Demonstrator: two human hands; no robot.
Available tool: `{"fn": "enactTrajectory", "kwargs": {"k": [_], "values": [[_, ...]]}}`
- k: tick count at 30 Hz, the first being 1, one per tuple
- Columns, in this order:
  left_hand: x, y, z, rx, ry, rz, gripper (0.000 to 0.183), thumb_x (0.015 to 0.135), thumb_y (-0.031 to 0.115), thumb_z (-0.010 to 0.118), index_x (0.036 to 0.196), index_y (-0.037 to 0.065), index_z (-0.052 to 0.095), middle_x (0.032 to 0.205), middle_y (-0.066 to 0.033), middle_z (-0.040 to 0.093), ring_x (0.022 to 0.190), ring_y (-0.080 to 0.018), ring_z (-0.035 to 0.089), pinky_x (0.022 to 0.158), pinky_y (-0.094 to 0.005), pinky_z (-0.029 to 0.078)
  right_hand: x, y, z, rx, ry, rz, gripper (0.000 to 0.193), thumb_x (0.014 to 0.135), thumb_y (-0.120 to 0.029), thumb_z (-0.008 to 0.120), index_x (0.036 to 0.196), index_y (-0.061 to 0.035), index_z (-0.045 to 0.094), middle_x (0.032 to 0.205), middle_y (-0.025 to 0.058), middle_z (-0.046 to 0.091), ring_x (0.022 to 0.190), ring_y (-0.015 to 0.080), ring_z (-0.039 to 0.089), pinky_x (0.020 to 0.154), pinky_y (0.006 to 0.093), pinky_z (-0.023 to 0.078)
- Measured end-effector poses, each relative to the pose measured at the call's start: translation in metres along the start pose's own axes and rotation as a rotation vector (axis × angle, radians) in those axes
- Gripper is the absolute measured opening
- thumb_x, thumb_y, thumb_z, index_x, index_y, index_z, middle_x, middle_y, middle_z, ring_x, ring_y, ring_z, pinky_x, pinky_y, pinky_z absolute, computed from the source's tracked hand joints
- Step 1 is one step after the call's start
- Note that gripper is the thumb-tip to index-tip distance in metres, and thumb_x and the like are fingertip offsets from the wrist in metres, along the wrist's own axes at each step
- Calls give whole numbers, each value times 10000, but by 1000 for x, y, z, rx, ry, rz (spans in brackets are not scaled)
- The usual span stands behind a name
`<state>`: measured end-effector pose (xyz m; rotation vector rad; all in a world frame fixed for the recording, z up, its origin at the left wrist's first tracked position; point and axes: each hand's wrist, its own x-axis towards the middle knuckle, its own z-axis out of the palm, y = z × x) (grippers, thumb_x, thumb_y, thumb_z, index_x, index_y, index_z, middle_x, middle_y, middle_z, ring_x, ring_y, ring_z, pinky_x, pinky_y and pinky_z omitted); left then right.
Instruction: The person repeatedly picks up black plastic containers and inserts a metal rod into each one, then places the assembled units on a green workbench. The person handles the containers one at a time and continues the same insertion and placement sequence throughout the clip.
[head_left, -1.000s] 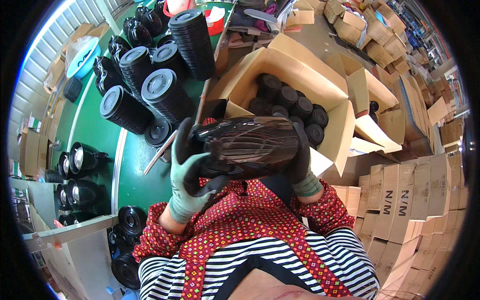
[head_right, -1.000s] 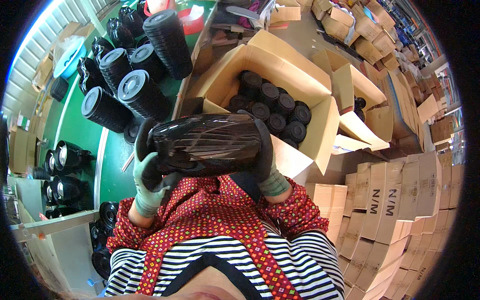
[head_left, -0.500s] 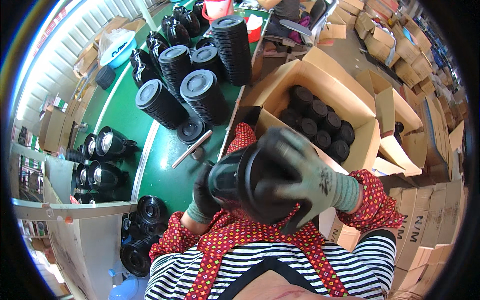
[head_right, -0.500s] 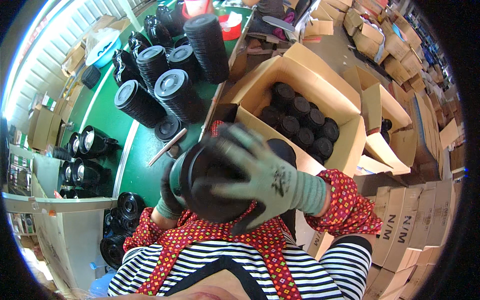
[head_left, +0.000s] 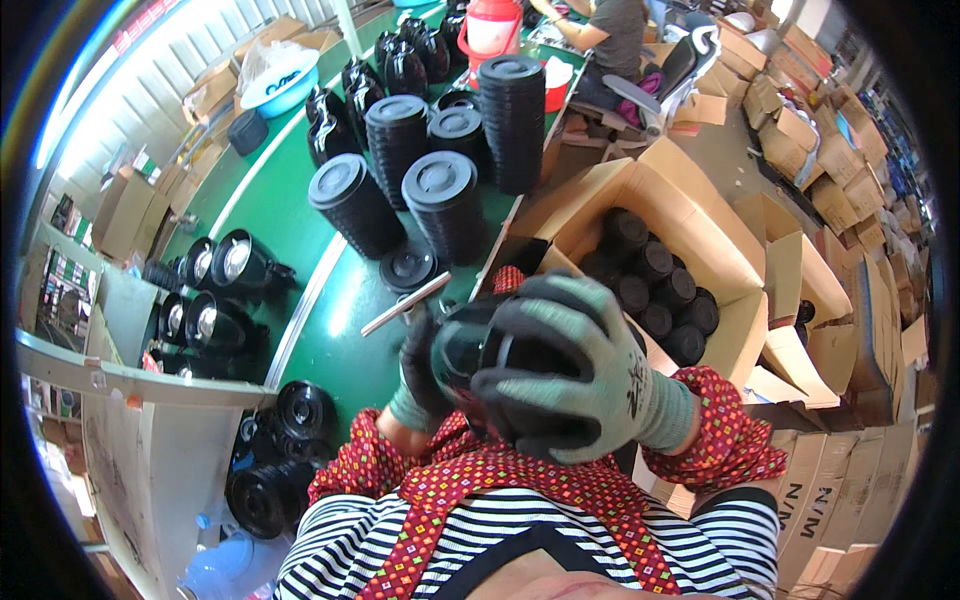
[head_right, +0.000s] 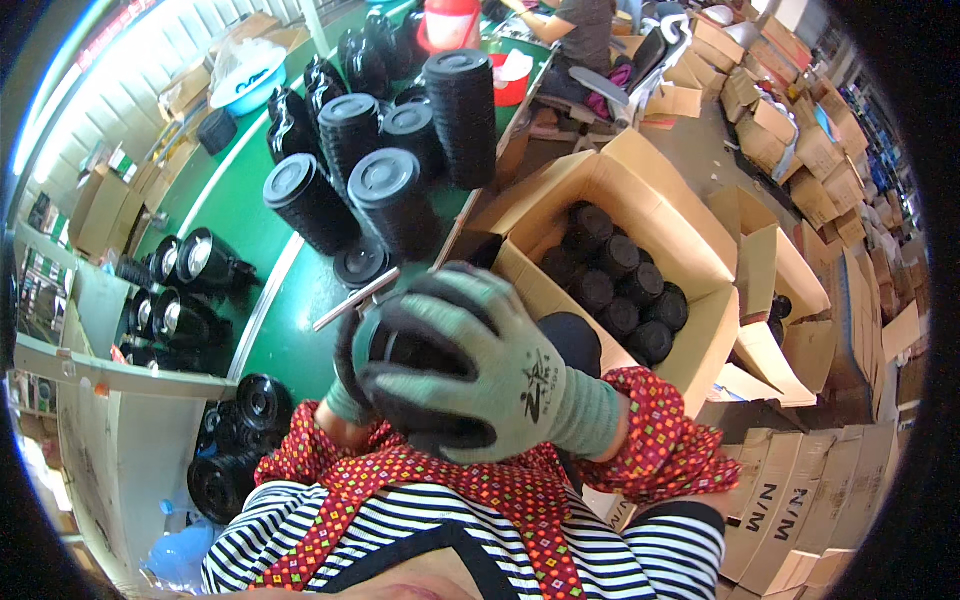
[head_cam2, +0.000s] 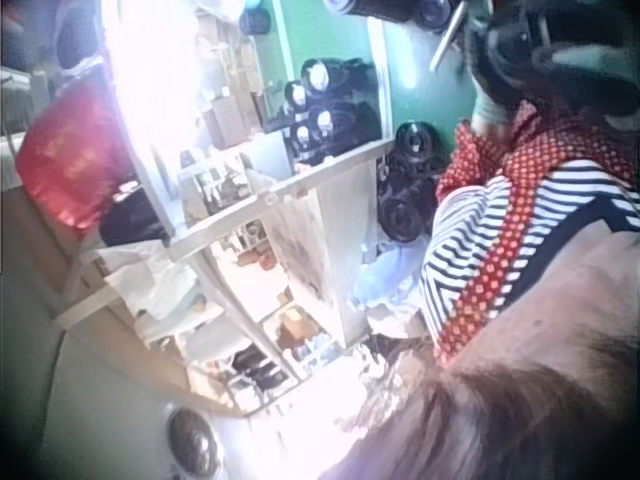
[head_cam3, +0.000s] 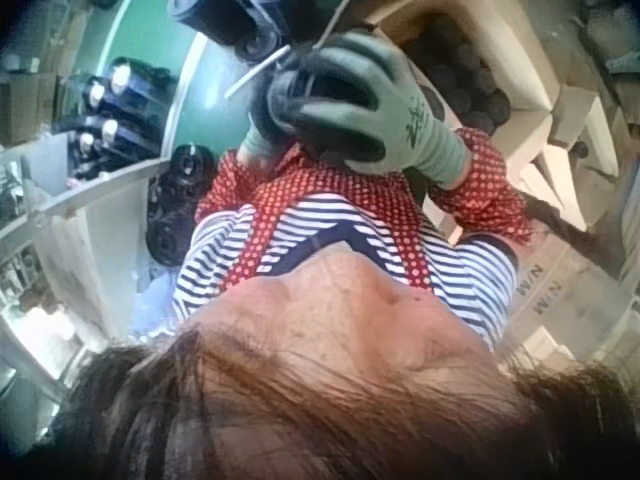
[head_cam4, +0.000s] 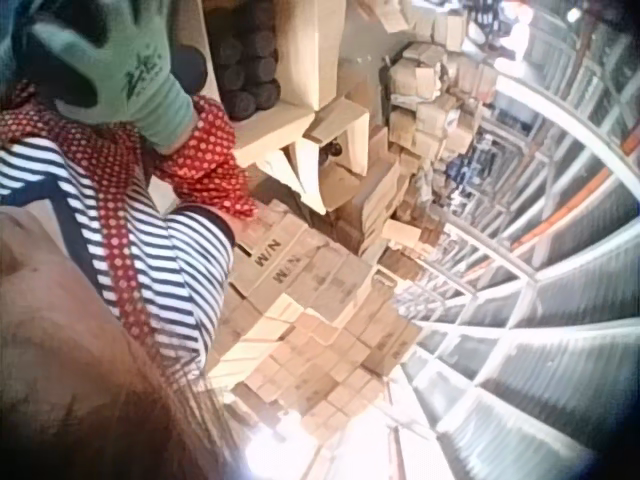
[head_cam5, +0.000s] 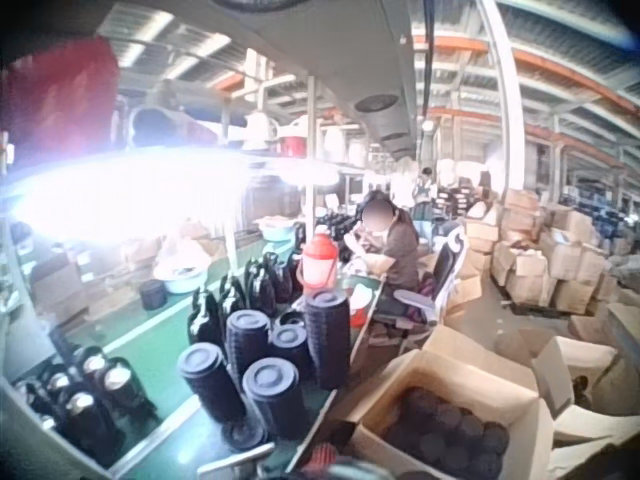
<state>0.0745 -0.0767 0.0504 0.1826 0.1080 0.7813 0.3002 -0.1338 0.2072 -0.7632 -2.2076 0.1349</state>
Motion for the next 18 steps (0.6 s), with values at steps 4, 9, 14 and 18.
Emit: {"fn": "enactTrajectory", "kwargs": {"k": [4,9,14,18], "values": [[2,40,-13,185,12,139,692,1100,549,335,1484,-3,499,1462,-214,602,1332,-350,599,1153,-511,456,-9,26,24,4,233,145,678,663,-334,813,1298,-151,663,1420,226,523,1304,463,489,1107,581,405],[-23,57,-26,542,328,436,509,1083,389,546,1482,74,532,1343,-123,665,1220,-272,636,1061,-472,504,-36,60,90,498,579,279,560,934,-364,677,1351,-2,584,1472,239,499,1365,367,507,1145,460,394],[-65,53,-2,843,526,512,693,1020,379,656,1563,20,420,1454,-111,550,1340,-222,524,1145,-404,417,-30,66,132,707,515,447,578,1000,-416,573,1397,3,546,1472,228,497,1387,353,485,1169,478,352],[-120,97,37,1042,535,600,965,842,297,858,1601,-7,346,1442,-138,552,1348,-229,517,1144,-383,409,3,58,159,973,377,450,732,1067,-518,439,1587,-12,347,1660,215,313,1533,334,329,1255,463,251]]}}
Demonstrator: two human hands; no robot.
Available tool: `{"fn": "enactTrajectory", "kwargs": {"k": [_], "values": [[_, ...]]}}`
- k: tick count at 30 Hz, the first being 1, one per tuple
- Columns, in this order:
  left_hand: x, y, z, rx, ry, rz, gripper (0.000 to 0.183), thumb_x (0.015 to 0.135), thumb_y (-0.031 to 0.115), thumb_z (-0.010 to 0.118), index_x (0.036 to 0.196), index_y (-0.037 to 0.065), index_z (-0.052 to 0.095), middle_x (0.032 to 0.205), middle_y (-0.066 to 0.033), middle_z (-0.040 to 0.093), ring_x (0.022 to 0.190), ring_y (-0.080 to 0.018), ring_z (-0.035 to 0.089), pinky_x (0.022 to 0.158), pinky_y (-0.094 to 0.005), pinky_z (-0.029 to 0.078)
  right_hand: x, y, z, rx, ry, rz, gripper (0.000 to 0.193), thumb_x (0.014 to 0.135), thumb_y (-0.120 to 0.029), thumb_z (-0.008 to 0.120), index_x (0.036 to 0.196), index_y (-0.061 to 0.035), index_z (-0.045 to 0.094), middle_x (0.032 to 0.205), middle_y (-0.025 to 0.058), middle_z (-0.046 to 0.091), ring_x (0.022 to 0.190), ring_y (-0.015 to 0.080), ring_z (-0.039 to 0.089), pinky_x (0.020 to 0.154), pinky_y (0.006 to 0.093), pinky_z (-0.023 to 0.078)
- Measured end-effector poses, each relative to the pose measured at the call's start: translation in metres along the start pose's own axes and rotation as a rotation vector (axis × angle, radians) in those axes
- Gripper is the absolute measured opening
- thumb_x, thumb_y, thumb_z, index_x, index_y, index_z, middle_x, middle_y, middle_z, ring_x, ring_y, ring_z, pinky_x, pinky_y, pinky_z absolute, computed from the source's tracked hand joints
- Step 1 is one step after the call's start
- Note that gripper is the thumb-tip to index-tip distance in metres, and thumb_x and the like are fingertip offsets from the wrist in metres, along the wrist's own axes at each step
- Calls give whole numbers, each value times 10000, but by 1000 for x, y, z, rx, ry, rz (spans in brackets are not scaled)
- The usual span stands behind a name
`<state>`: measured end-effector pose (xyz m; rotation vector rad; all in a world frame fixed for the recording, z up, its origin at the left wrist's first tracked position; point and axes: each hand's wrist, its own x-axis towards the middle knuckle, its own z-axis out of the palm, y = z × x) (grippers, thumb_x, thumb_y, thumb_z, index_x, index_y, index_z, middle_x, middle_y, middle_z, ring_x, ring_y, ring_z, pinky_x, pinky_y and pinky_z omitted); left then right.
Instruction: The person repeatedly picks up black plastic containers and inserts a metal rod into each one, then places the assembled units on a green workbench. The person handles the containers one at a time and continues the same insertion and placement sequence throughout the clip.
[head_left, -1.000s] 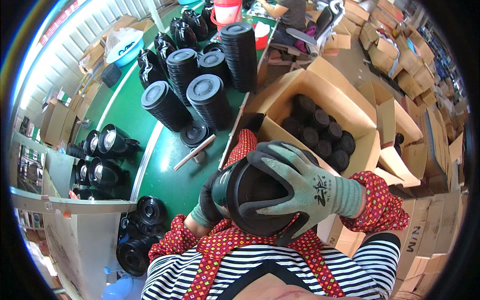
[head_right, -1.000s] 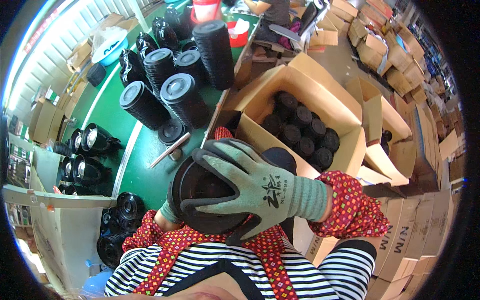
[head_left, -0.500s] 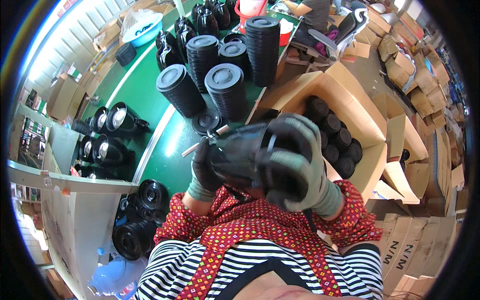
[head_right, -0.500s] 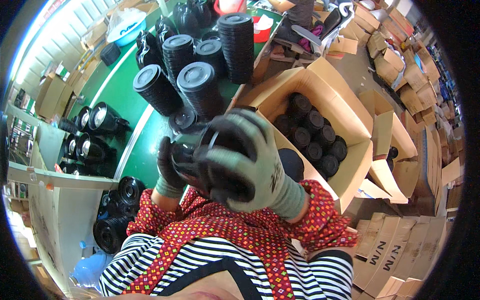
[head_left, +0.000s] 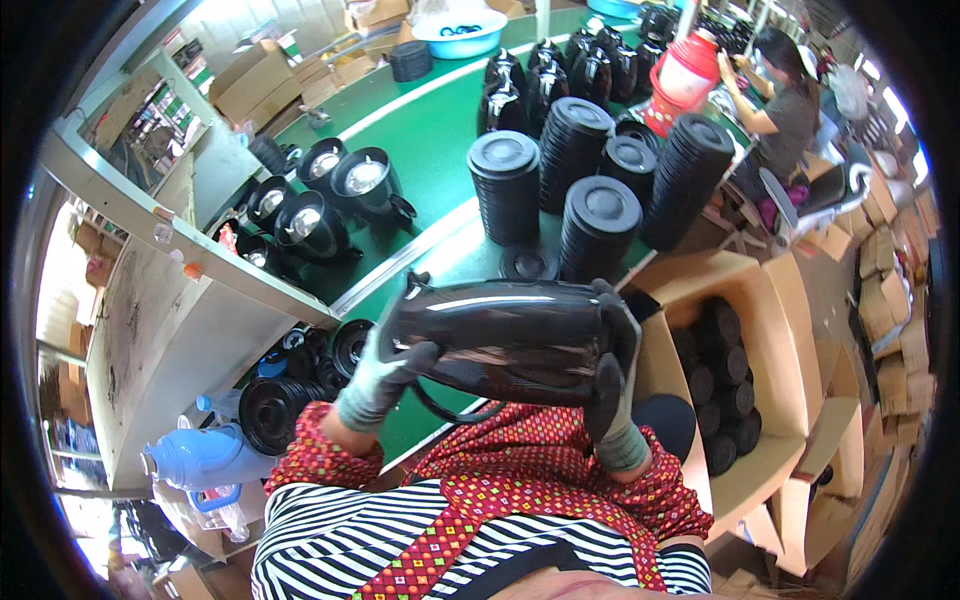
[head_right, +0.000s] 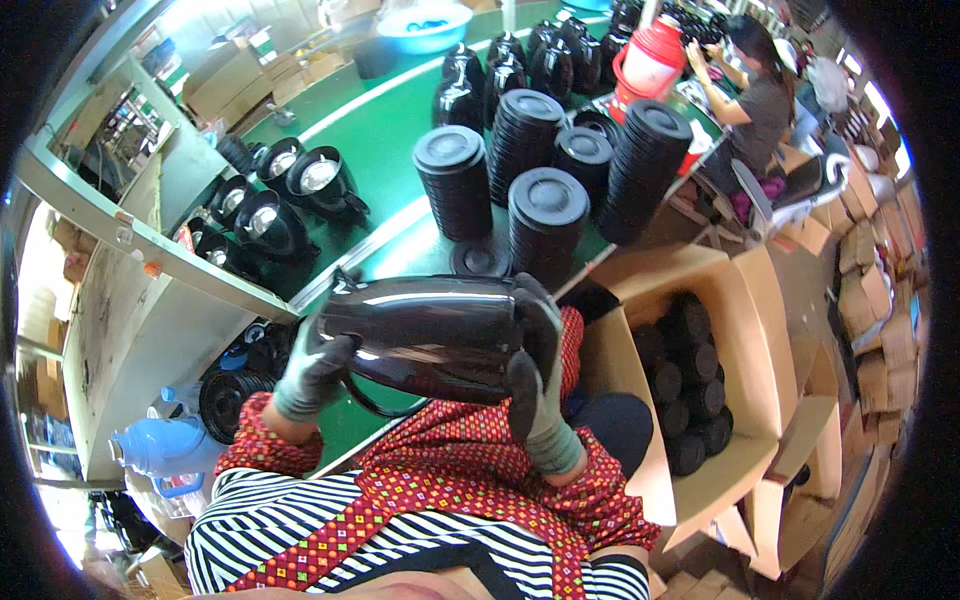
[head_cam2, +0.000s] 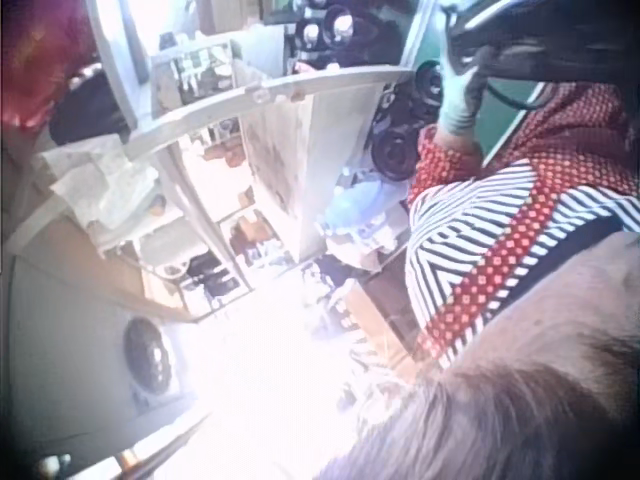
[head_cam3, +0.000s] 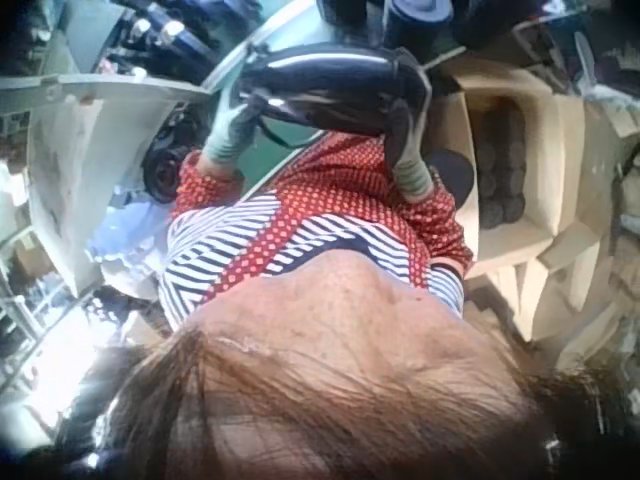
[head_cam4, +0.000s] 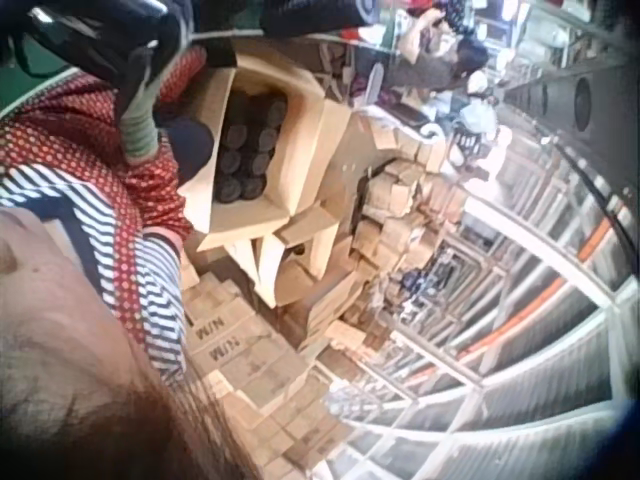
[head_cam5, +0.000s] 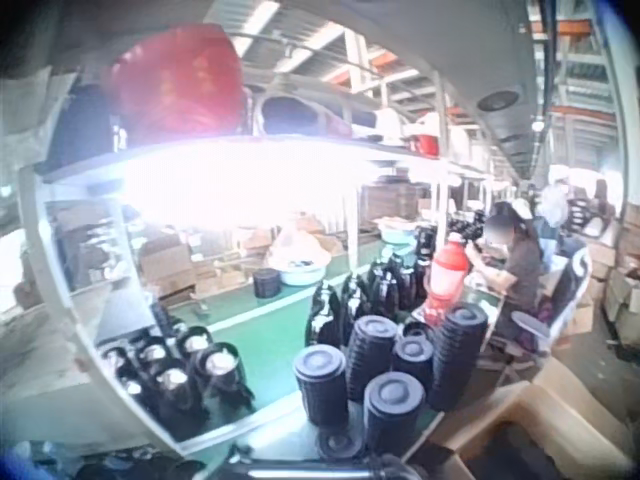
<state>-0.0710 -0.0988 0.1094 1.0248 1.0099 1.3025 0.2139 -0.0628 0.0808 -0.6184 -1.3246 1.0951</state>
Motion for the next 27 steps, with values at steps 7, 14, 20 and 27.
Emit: {"fn": "enactTrajectory", "kwargs": {"k": [7,14,20,27], "values": [[110,118,-46,722,399,589,940,742,190,947,1518,-25,463,1419,-139,594,1301,-223,577,1103,-394,485,-7,80,-21,-389,-160,140,697,992,-301,678,1552,29,425,1544,223,469,1441,379,454,1194,457,359],[371,101,-79,1402,664,663,1131,620,595,936,1542,146,456,1398,-214,547,1316,-384,539,1083,-442,495,-22,125,-43,-835,-334,29,541,869,-224,751,1350,-11,626,1318,194,644,1216,383,603,1047,484,467],[513,23,-65,1730,416,398,660,866,570,724,1452,286,616,1525,-171,475,1375,-381,464,1140,-465,428,-17,125,-39,-798,-256,73,464,797,-123,774,1242,-28,683,1237,156,694,1135,378,648,1011,496,496],[616,-50,-130,1519,524,176,960,766,676,791,1482,77,566,1545,-239,454,1426,-400,455,1171,-451,400,-15,135,-46,-730,-322,84,430,807,-185,789,1217,-74,718,1201,126,701,1095,334,670,1036,518,507]]}}
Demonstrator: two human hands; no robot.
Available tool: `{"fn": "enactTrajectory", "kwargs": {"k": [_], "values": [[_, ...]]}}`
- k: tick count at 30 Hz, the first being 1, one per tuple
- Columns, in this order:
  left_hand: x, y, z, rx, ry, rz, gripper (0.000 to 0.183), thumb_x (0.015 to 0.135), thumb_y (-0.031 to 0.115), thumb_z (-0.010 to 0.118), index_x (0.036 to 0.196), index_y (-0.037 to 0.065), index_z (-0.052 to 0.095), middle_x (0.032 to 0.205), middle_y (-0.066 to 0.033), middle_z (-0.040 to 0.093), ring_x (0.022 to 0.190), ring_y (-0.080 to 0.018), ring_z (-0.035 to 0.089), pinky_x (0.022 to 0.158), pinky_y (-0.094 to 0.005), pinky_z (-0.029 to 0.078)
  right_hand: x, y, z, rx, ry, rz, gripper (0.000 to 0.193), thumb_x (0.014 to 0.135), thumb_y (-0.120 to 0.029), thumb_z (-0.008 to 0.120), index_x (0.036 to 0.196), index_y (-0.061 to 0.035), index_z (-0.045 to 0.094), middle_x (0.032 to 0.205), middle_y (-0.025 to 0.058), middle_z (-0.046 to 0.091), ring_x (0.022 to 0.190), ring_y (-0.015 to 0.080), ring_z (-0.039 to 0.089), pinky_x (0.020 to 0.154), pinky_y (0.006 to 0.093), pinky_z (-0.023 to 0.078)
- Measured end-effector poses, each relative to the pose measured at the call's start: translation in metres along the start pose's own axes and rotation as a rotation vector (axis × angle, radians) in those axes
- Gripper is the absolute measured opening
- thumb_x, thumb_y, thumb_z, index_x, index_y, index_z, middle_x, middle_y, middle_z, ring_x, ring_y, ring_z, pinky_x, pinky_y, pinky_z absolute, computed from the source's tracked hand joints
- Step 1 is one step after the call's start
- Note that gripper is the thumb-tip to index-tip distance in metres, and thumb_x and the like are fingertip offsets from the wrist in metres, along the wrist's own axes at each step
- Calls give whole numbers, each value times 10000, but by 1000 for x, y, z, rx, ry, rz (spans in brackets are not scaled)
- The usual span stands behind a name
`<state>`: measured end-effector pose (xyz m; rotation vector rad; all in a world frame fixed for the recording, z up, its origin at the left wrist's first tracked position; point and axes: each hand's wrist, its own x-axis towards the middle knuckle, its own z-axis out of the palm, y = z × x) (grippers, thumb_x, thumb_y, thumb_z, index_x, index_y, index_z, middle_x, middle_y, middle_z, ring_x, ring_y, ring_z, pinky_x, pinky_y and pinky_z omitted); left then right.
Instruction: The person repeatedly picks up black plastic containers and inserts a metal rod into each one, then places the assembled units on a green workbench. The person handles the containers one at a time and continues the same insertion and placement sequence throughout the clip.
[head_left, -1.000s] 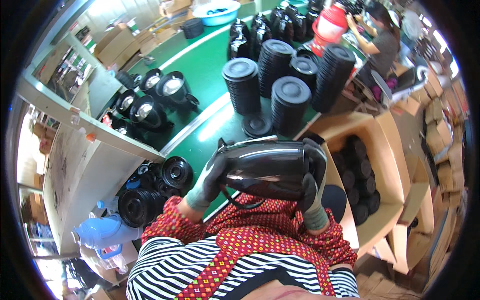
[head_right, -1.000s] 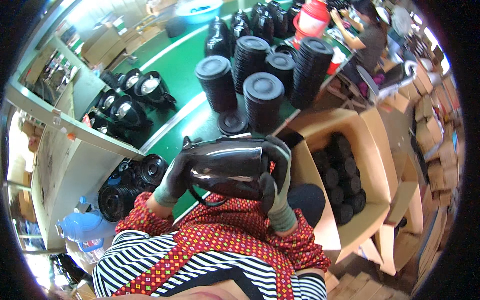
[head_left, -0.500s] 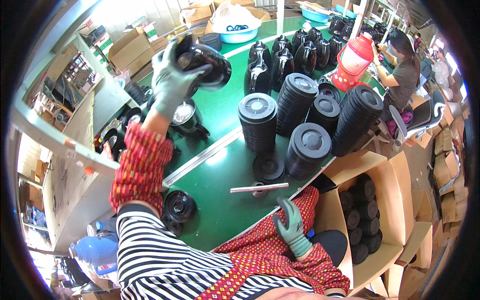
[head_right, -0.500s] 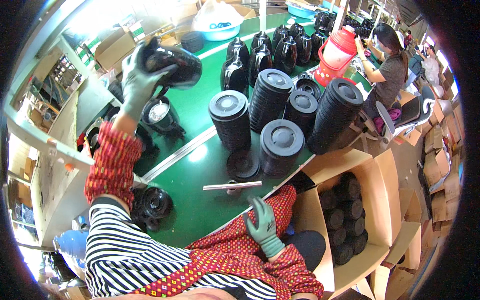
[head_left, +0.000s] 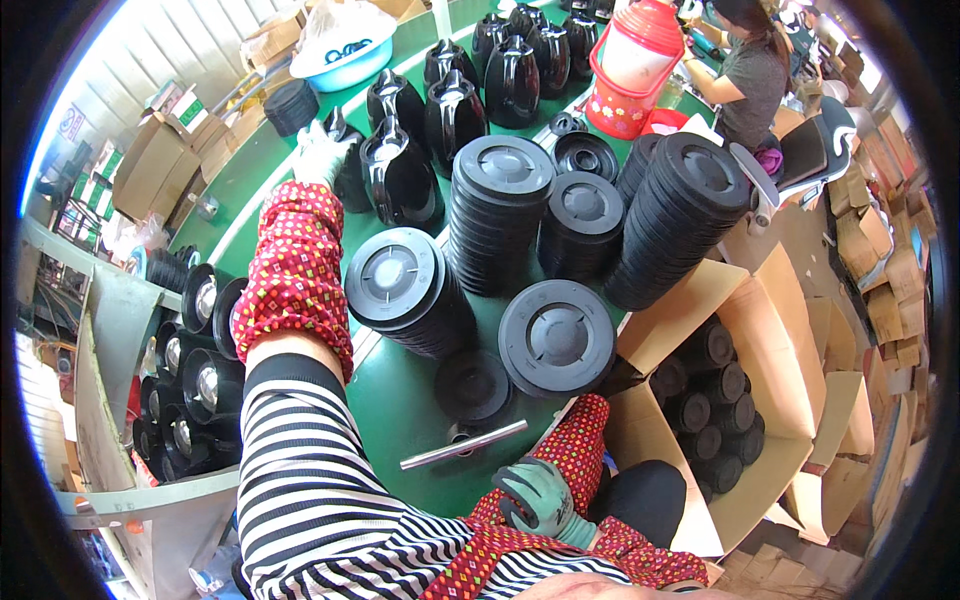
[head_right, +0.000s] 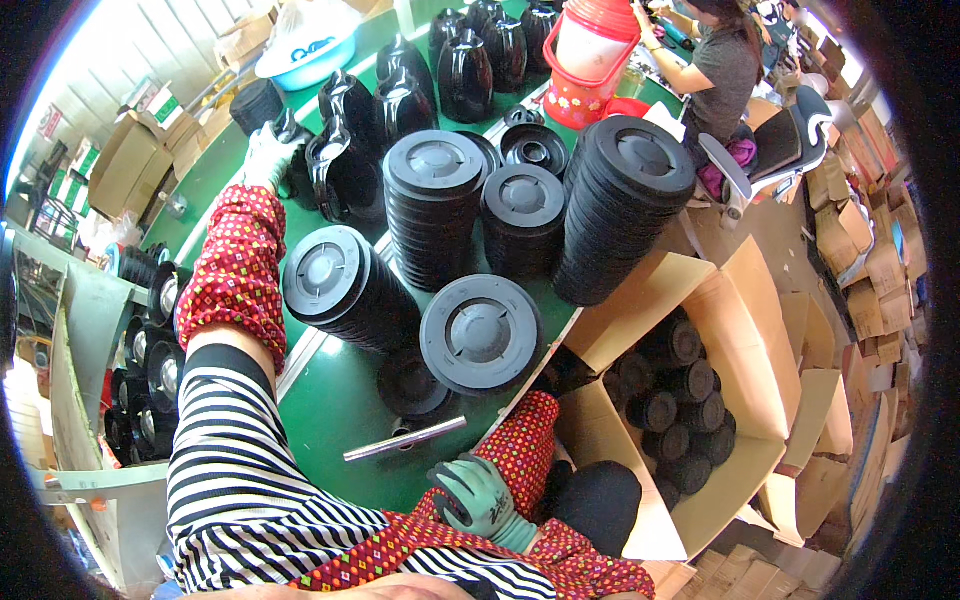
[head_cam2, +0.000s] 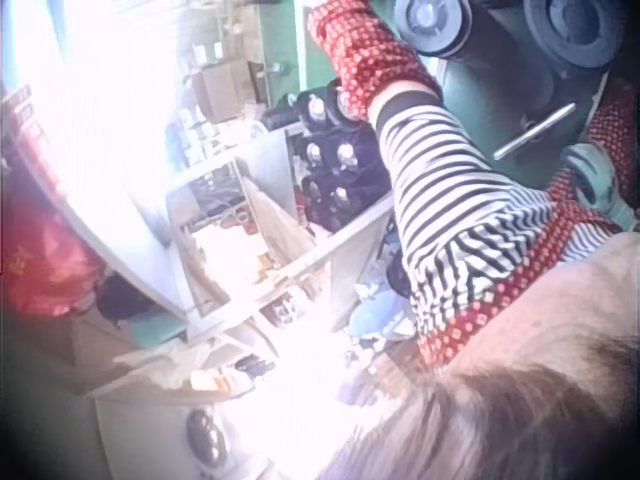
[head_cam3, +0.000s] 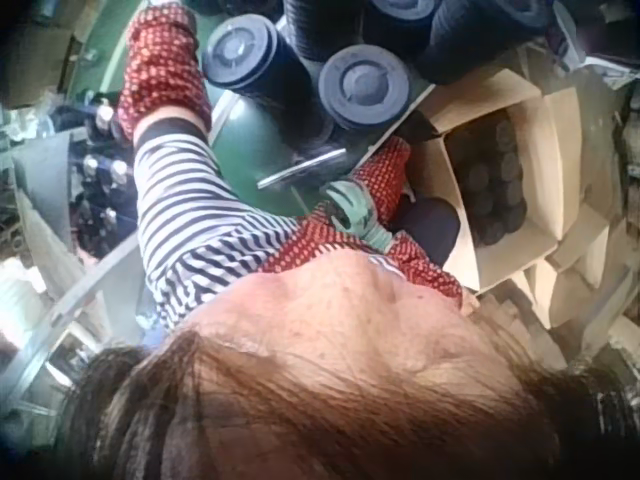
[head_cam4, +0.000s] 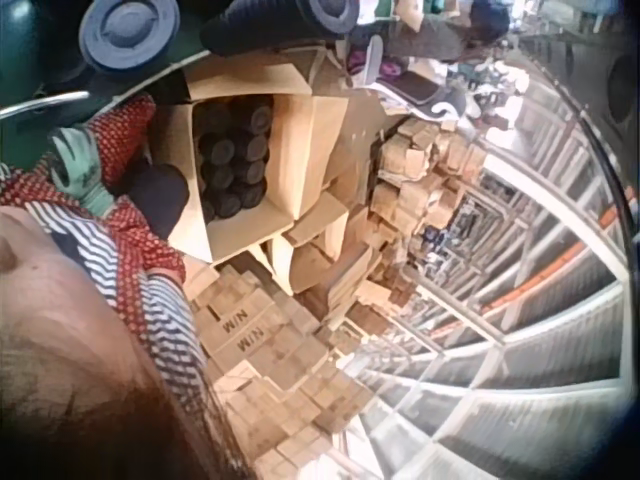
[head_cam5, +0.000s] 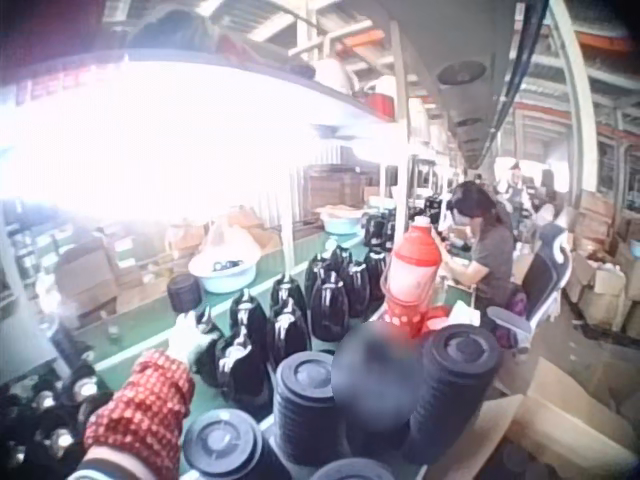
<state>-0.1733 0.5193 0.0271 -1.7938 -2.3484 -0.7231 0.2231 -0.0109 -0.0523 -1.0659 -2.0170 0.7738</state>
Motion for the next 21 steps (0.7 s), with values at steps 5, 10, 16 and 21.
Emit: {"fn": "enactTrajectory", "kwargs": {"k": [5,10,16,21], "values": [[3,-18,-17,-139,-23,130,974,823,679,715,1512,22,508,1388,-321,622,1305,-486,583,1129,-474,446,-3,6,2,-35,-38,-32,451,772,-181,789,1200,-56,715,1202,149,689,1123,350,659,1046,529,498],[-64,-13,-163,-46,-254,249,868,887,661,670,1472,30,558,1454,-229,604,1317,-388,597,1109,-450,471,2,-7,0,-56,9,-7,367,762,-118,735,1116,-22,724,1123,164,709,1076,394,660,1010,529,495],[-223,-64,-254,430,-265,385,531,807,514,804,1082,64,745,1201,-186,670,1132,-386,653,985,-474,524,-7,-5,7,-72,33,-35,351,799,-135,728,1136,-37,733,1142,145,707,1080,358,664,1008,503,500],[-283,-108,-208,507,-189,370,602,795,370,828,1319,146,633,1330,-120,595,1198,-329,544,1014,-519,410,-10,-3,9,-134,41,-75,295,843,-154,721,1118,-47,723,1093,141,717,1006,350,673,959,479,509]]}}
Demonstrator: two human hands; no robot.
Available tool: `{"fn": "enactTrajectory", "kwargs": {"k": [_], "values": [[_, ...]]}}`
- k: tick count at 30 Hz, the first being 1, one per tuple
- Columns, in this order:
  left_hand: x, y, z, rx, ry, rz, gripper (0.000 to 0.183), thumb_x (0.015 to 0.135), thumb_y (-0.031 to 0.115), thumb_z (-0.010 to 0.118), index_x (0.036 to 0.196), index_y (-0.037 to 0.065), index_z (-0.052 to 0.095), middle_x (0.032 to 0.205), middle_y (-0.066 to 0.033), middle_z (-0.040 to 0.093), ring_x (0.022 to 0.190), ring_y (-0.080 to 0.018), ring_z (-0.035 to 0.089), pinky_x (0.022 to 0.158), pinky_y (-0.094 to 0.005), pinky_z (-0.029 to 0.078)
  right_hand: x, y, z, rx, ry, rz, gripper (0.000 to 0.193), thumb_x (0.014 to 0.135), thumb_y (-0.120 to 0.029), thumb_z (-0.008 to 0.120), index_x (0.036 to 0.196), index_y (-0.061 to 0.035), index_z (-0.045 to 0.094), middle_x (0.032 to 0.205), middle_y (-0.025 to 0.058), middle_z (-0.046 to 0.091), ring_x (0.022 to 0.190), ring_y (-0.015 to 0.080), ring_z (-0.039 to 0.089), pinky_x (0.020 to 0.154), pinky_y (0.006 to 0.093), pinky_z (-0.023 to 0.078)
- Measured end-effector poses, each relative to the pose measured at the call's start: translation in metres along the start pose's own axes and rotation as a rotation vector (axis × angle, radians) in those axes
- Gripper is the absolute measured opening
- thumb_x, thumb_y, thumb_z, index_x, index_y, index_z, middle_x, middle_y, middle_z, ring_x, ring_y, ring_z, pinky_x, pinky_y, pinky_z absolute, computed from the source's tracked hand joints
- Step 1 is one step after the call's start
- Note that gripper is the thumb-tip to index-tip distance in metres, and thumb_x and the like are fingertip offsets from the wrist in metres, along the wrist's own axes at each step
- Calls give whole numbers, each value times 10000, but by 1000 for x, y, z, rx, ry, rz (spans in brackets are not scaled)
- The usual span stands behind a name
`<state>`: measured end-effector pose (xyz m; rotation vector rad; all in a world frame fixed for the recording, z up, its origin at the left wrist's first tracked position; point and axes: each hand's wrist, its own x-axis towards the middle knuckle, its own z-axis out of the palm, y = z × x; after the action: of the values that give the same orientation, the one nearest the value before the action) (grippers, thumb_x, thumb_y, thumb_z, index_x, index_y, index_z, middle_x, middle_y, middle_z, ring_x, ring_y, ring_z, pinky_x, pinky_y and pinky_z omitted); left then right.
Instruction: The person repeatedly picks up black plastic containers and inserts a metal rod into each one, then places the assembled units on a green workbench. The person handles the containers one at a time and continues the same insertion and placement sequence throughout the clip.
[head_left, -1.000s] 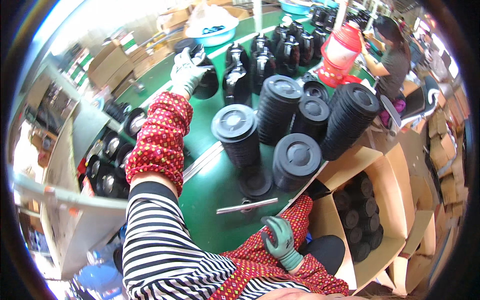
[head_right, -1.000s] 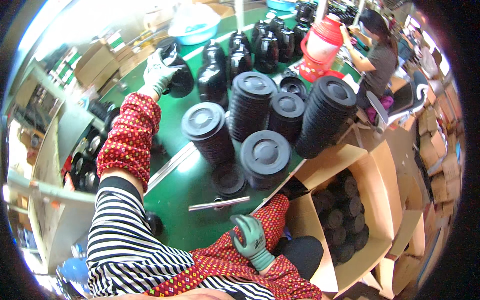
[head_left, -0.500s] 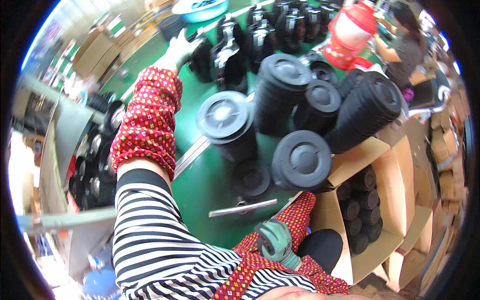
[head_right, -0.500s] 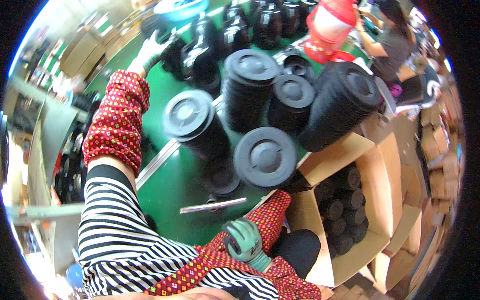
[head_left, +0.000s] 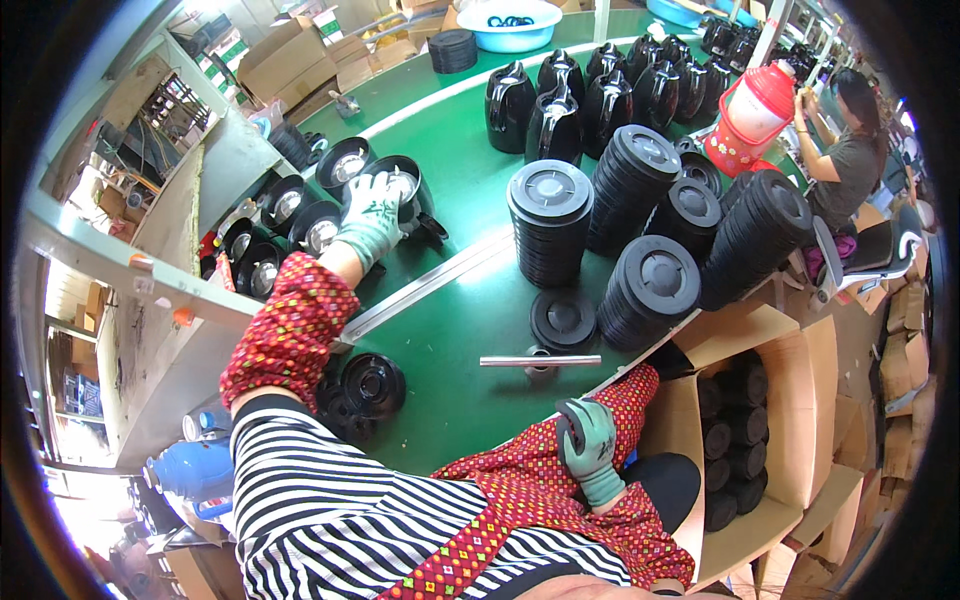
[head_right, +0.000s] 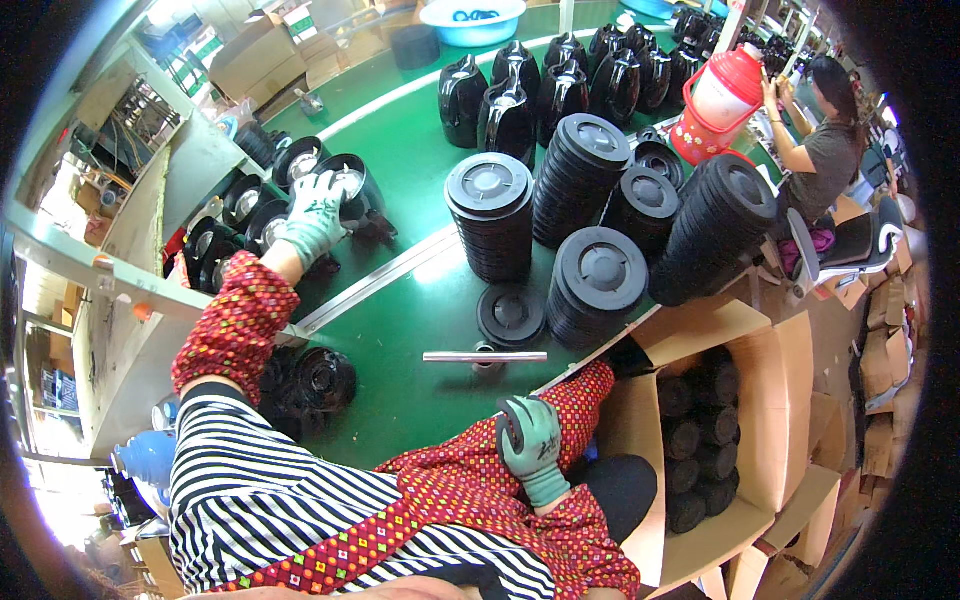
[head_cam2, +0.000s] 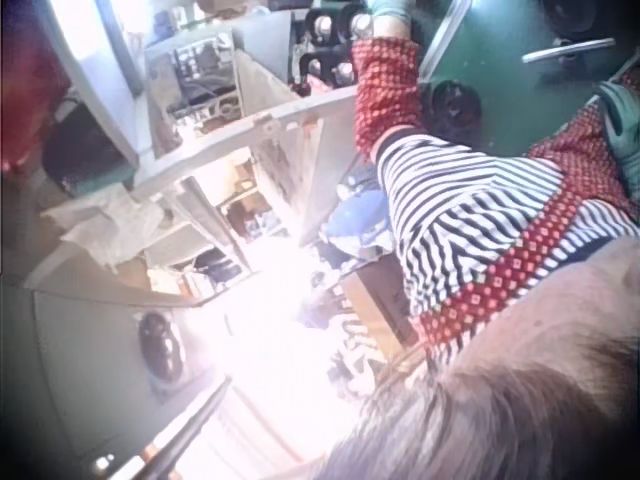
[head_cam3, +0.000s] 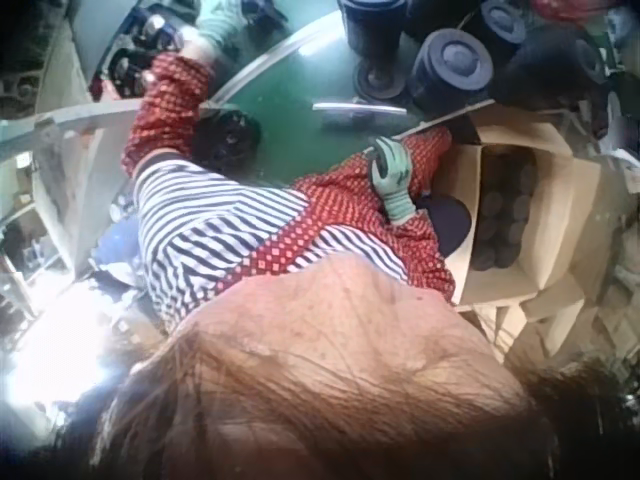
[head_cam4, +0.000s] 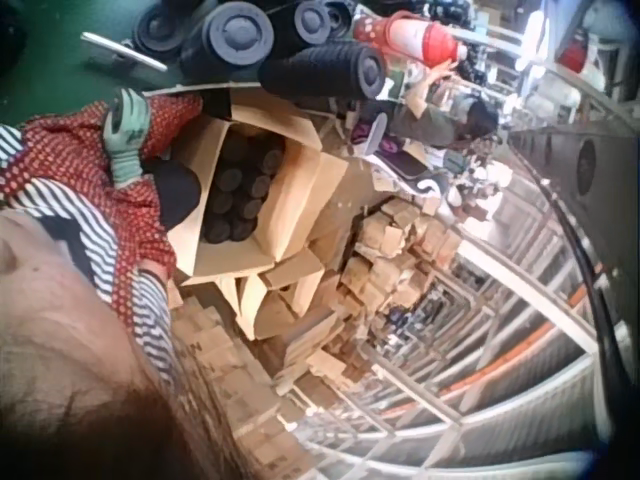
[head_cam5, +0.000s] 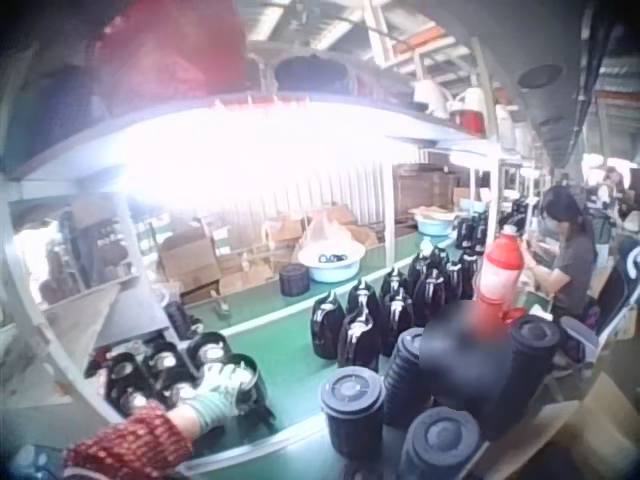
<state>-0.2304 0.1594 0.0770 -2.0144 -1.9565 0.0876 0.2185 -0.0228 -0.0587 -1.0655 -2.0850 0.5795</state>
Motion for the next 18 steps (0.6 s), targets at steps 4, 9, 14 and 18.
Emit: {"fn": "enactTrajectory", "kwargs": {"k": [4,9,14,18], "values": [[-10,-12,20,-227,-4,-18,660,778,199,844,1380,138,580,1371,-152,595,1222,-373,596,980,-492,500,-1,5,5,75,-38,81,357,879,-186,719,1213,-62,708,1163,161,710,1060,356,670,981,471,501],[-61,41,-60,-346,141,171,551,752,145,790,1274,65,633,1302,-167,610,1120,-393,646,929,-483,519,74,-77,-53,330,11,223,665,925,-215,778,1484,14,499,1414,245,553,1126,311,655,963,383,538],[-135,104,-147,-398,295,529,519,760,160,794,1242,43,645,1308,-157,637,1076,-360,643,931,-468,491,134,-149,-72,916,-190,692,767,1008,-386,712,1588,-22,365,1338,113,561,850,130,654,746,277,561],[-177,145,-188,-362,124,783,561,722,195,824,1240,50,664,1375,-168,589,1134,-335,626,960,-475,474,119,-141,-77,1130,-245,716,759,949,-501,757,1495,-76,446,1043,81,693,798,138,689,588,302,575]]}}
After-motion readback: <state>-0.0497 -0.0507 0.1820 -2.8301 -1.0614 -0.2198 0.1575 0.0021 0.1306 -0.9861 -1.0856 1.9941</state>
